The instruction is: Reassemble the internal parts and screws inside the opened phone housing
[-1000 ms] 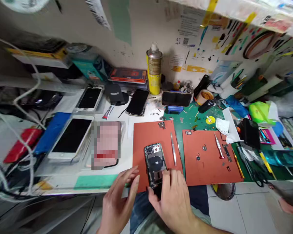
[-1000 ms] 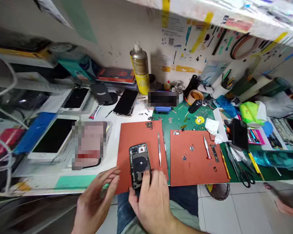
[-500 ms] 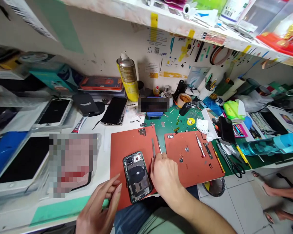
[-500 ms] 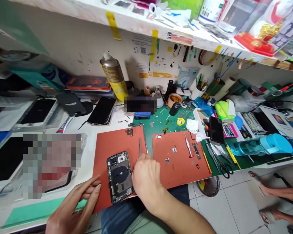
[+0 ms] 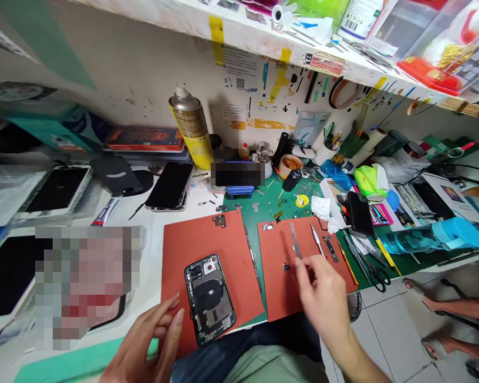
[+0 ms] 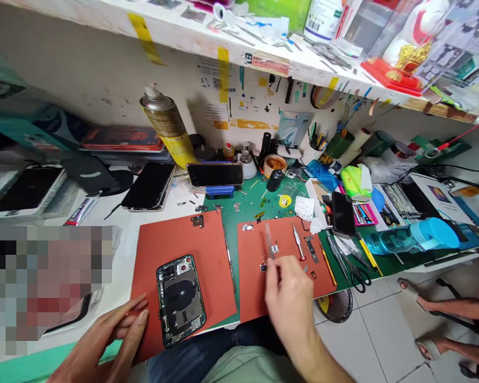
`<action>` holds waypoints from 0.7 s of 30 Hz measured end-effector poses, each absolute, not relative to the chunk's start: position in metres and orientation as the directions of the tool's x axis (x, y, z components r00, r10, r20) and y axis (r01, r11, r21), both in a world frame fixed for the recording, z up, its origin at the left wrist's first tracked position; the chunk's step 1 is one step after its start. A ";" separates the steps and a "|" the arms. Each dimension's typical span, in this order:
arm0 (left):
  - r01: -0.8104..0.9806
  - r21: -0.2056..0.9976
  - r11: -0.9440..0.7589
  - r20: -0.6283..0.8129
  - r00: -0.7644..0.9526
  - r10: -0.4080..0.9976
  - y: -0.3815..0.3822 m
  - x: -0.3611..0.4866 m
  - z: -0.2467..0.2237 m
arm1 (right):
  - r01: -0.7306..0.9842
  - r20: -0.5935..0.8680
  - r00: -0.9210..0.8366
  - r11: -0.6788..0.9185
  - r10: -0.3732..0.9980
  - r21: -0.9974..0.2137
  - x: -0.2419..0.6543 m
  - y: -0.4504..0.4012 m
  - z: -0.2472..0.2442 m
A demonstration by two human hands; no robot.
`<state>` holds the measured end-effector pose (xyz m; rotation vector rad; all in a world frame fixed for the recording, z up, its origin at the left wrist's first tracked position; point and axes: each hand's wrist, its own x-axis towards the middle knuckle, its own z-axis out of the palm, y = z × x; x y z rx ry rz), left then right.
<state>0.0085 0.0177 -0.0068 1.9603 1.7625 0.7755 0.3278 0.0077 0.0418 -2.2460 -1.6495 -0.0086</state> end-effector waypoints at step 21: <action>0.369 0.890 0.267 -0.246 -0.106 0.964 0.019 0.027 0.014 | 0.957 0.282 0.211 -0.256 0.936 0.134 0.379 0.017 0.005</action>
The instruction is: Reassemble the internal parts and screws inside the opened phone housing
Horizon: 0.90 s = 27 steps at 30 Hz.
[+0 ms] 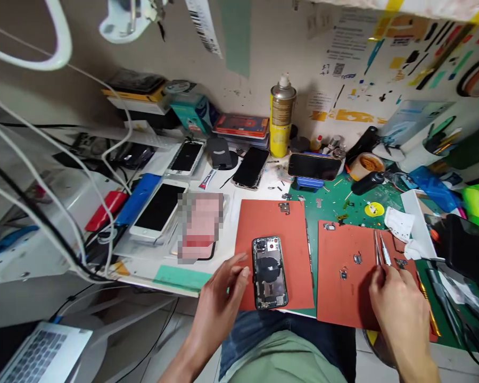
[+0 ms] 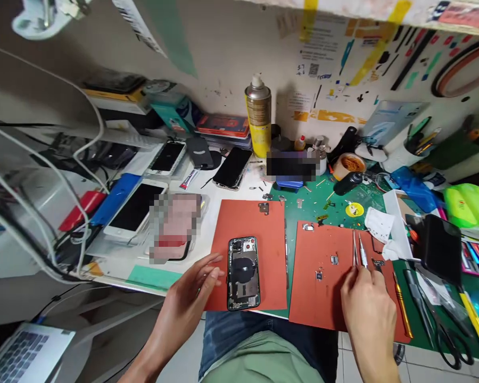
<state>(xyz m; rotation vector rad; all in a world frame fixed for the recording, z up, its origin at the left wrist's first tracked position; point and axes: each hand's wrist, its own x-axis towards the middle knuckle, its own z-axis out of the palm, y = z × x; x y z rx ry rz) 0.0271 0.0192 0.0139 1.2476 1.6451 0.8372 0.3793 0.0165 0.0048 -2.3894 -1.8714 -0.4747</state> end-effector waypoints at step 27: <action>0.296 0.907 0.301 -0.333 0.064 0.941 0.042 0.049 0.010 | 0.952 0.155 0.113 -0.063 0.981 -0.300 0.183 -0.026 -0.010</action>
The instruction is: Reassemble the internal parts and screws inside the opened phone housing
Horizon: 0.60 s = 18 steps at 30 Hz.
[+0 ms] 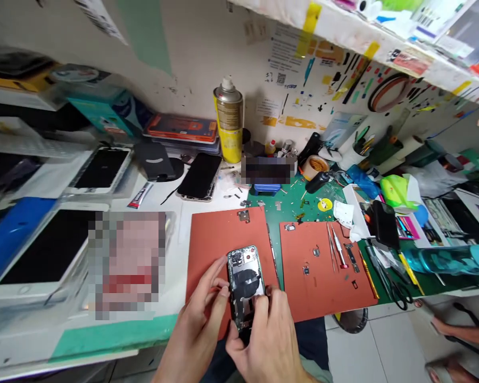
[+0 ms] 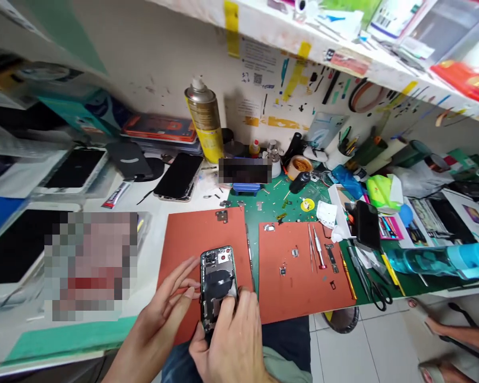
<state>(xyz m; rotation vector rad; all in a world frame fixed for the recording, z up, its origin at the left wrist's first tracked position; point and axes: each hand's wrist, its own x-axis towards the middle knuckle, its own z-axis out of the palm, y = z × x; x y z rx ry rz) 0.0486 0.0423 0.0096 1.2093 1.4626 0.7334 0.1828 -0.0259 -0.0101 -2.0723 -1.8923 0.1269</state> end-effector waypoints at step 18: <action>0.557 0.829 0.044 -0.129 0.114 0.985 0.087 0.045 -0.001 | 0.954 0.199 -0.300 0.287 0.933 0.090 0.380 0.108 0.020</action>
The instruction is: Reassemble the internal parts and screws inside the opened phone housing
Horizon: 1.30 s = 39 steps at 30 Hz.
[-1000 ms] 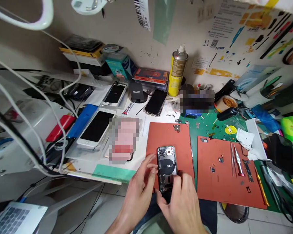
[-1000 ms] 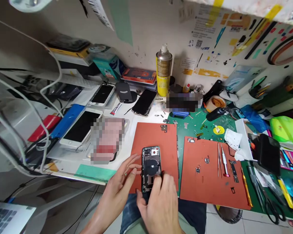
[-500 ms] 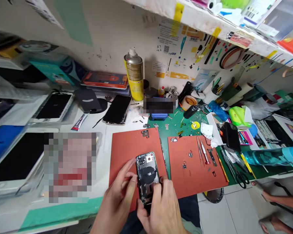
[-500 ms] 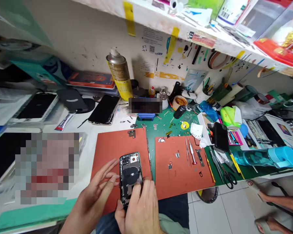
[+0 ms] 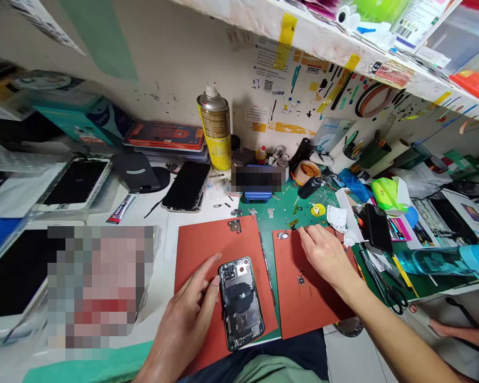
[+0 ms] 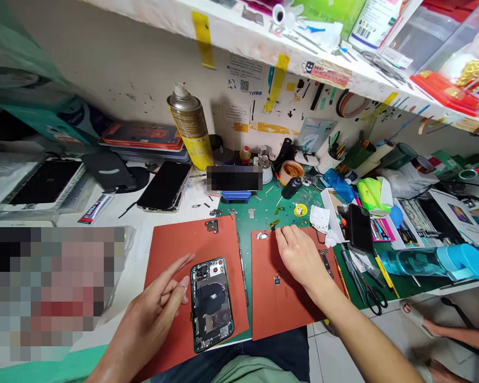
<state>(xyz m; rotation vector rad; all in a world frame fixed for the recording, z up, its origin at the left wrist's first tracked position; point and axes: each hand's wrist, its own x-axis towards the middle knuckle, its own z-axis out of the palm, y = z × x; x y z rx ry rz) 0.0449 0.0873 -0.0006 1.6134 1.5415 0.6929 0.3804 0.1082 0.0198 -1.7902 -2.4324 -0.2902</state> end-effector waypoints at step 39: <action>0.489 0.864 -0.116 0.021 0.195 0.981 0.069 0.035 -0.006 | 0.728 0.379 -0.683 0.622 0.624 0.288 0.220 0.049 0.030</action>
